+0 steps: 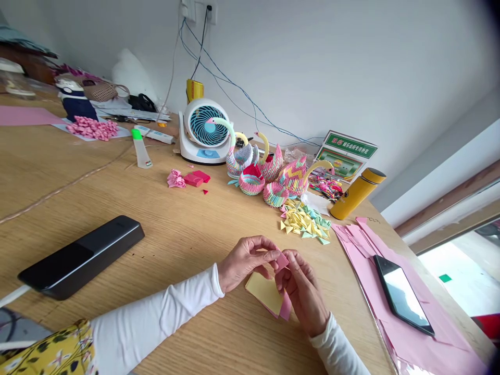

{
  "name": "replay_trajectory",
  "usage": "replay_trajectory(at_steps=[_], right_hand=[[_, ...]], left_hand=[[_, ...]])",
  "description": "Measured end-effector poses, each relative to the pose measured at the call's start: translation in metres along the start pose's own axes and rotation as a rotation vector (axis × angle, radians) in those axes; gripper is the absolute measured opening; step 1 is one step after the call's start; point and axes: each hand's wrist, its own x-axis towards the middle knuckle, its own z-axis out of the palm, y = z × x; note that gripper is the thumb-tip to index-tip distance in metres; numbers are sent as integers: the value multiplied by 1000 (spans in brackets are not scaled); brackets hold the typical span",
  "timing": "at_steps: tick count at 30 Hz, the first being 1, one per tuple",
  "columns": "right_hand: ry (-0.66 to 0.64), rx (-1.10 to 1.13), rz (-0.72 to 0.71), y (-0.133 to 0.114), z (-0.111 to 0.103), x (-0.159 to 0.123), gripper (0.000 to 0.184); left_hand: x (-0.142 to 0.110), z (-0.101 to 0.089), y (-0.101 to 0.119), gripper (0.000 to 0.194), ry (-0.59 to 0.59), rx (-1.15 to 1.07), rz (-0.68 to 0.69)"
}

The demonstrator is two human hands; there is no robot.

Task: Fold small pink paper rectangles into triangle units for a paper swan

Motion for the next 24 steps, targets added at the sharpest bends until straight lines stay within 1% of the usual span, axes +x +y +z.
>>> replay_trajectory(at_steps=[3, 7, 11, 14, 16, 20, 24], right_hand=[[25, -82, -38, 0, 4, 0, 23], [104, -203, -95, 1, 2, 1, 24], [171, -275, -152, 1, -4, 2, 20], [206, -263, -177, 1, -7, 3, 19], [210, -220, -157, 2, -8, 4, 20], [221, -176, -72, 5, -9, 4, 22], [242, -198, -66, 6, -8, 4, 25]], left_hand=[[0, 0, -1, 36, 35, 15, 51], [1, -1, -3, 34, 48, 102, 145], [1, -1, -1, 38, 61, 279, 148], [1, -1, 1, 37, 57, 380, 140], [2, -2, 0, 36, 54, 359, 130], [4, -4, -4, 38, 62, 241, 91], [4, -4, -7, 40, 94, 176, 65]])
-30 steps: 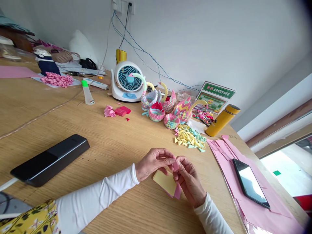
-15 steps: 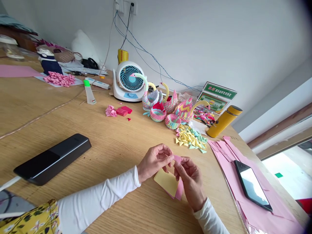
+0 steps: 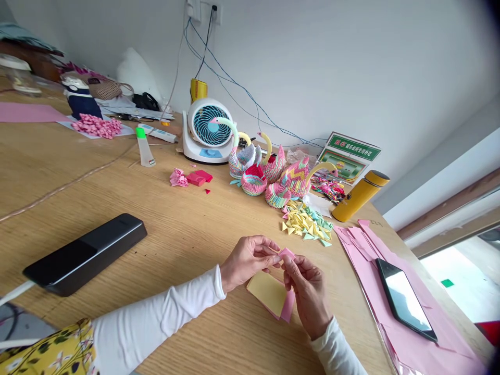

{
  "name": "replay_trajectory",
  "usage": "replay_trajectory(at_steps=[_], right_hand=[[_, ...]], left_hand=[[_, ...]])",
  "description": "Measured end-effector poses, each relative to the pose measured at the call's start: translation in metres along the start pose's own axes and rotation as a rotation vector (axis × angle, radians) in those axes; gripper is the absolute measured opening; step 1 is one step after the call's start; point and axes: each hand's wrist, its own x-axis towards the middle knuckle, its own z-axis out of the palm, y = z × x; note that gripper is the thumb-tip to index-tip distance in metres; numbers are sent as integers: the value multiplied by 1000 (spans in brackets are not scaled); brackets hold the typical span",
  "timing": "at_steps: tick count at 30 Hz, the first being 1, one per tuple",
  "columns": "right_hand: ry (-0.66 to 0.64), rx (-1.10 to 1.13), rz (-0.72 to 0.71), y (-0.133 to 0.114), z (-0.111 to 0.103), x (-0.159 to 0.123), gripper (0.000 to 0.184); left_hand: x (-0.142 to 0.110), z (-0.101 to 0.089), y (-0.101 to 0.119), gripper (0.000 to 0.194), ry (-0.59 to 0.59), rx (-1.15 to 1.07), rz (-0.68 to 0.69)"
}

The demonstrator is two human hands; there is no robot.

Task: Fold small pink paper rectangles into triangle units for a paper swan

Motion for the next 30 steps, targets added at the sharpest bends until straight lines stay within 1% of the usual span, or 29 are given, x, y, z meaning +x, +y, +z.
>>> replay_trajectory(at_steps=[5, 13, 16, 19, 22, 26, 30], right_hand=[[9, -5, -25, -1, 2, 0, 24], [-33, 33, -60, -2, 5, -2, 23], [-11, -7, -63, -1, 3, -1, 26], [40, -42, -56, -1, 0, 2, 30], [99, -64, -110, -2, -3, 3, 28], [82, -117, -139, -5, -2, 2, 26], [75, -133, -151, -6, -1, 1, 25]], left_hand=[[-1, 2, -1, 40, -3, -7, -10], [-2, 7, 6, 44, 7, -51, -41], [-2, 7, 7, 44, 29, -43, -46], [-2, 5, 6, 46, 53, -36, -30], [-2, 2, 3, 44, 62, -29, -9], [0, 1, -1, 39, 50, 19, 8], [1, 1, -3, 39, 54, 50, 12]])
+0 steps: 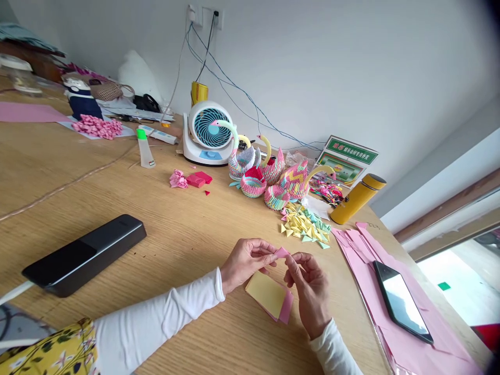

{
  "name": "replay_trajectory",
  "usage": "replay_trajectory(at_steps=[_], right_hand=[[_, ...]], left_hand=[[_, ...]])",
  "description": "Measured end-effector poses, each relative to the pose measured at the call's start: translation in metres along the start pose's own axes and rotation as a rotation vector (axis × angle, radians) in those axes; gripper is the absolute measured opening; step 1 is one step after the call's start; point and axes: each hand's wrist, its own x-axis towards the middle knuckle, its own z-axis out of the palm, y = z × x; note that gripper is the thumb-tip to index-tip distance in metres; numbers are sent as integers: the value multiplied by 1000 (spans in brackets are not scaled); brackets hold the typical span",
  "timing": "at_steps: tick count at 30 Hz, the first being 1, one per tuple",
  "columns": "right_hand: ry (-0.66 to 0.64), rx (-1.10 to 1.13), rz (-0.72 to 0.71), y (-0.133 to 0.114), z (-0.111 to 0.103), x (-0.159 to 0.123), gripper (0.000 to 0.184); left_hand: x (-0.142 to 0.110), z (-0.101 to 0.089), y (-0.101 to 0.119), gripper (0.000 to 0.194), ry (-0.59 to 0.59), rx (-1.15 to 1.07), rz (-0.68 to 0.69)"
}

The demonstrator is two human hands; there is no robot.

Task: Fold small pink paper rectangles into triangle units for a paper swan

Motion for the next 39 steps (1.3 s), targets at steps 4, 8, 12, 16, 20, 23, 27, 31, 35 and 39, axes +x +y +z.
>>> replay_trajectory(at_steps=[4, 8, 12, 16, 20, 23, 27, 31, 35, 39], right_hand=[[-9, 0, 8, 1, -1, 1, 25], [-34, -15, 5, 0, -2, 0, 25], [-36, -59, -19, -1, -3, -1, 24], [-53, -54, -18, 0, -3, -1, 25], [-16, -4, 0, 2, -1, 0, 28], [-14, 2, 12, 2, 0, 0, 28], [-40, -3, 5, 2, 0, 0, 26], [-34, -66, -9, 1, -1, 0, 25], [-30, -97, -12, 1, -1, -2, 26], [-33, -119, 15, 1, 0, -4, 29]], left_hand=[[0, 1, 1, 39, -30, 7, 1], [-1, 2, 2, 39, -64, 6, -12], [-2, 1, 1, 41, -104, -7, -48], [-2, 0, 0, 43, -141, -49, -57], [-2, -1, 0, 41, -136, -59, -43], [-2, 0, 0, 40, -136, -45, -41], [-2, 1, 0, 40, -145, -27, -46], [-3, 2, 4, 39, -135, -67, -66], [-3, 0, 8, 37, -100, -137, -97], [-3, -2, 7, 35, -47, -180, -92]])
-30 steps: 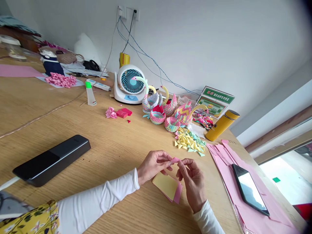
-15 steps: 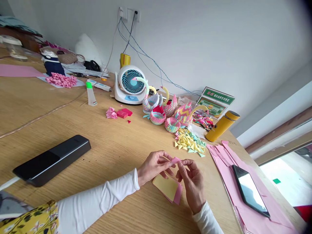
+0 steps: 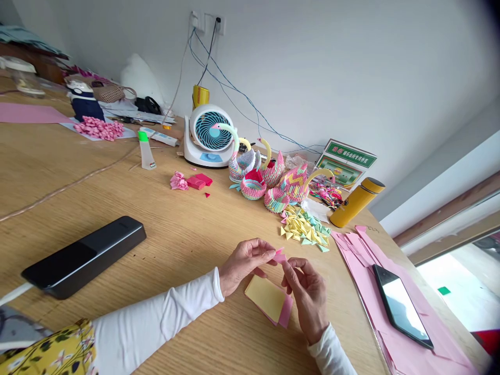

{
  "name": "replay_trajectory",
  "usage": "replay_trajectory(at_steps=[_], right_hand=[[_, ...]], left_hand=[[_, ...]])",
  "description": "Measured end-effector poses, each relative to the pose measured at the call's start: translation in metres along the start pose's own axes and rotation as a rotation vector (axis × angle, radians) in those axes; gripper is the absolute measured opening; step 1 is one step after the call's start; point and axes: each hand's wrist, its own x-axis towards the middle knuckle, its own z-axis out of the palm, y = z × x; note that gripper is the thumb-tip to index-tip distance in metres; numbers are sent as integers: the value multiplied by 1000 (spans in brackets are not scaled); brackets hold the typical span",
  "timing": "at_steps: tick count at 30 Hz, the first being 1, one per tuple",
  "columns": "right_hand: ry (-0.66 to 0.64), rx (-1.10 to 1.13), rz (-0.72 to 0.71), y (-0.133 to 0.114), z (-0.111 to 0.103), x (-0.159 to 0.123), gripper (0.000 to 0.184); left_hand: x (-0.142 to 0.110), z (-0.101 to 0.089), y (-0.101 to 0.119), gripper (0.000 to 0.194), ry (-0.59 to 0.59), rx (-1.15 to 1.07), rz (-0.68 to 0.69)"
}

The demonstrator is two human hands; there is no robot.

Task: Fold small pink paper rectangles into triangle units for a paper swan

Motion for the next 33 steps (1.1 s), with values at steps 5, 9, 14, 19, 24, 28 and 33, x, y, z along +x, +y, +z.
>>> replay_trajectory(at_steps=[5, 9, 14, 19, 24, 28, 33], right_hand=[[-24, -16, 37, 0, 3, 0, 30], [-102, 4, 12, -1, 4, -1, 30], [-92, 38, -112, -3, -3, 0, 25], [-144, -93, -280, -6, -8, 2, 24], [-92, -119, -197, -8, -5, 1, 17], [-10, -42, -55, -8, -3, 1, 25], [-63, -60, -25, -8, -3, 0, 26]], left_hand=[[1, -1, -2, 38, 81, -85, 24], [2, -2, -1, 36, 104, -123, 7], [2, -4, 1, 36, 3, -206, -130], [1, -4, 1, 32, -147, -241, -227], [-2, -2, 0, 34, -152, -147, -205], [-3, 2, 1, 37, -174, -55, -74], [-2, 5, -3, 39, -135, 108, 63]])
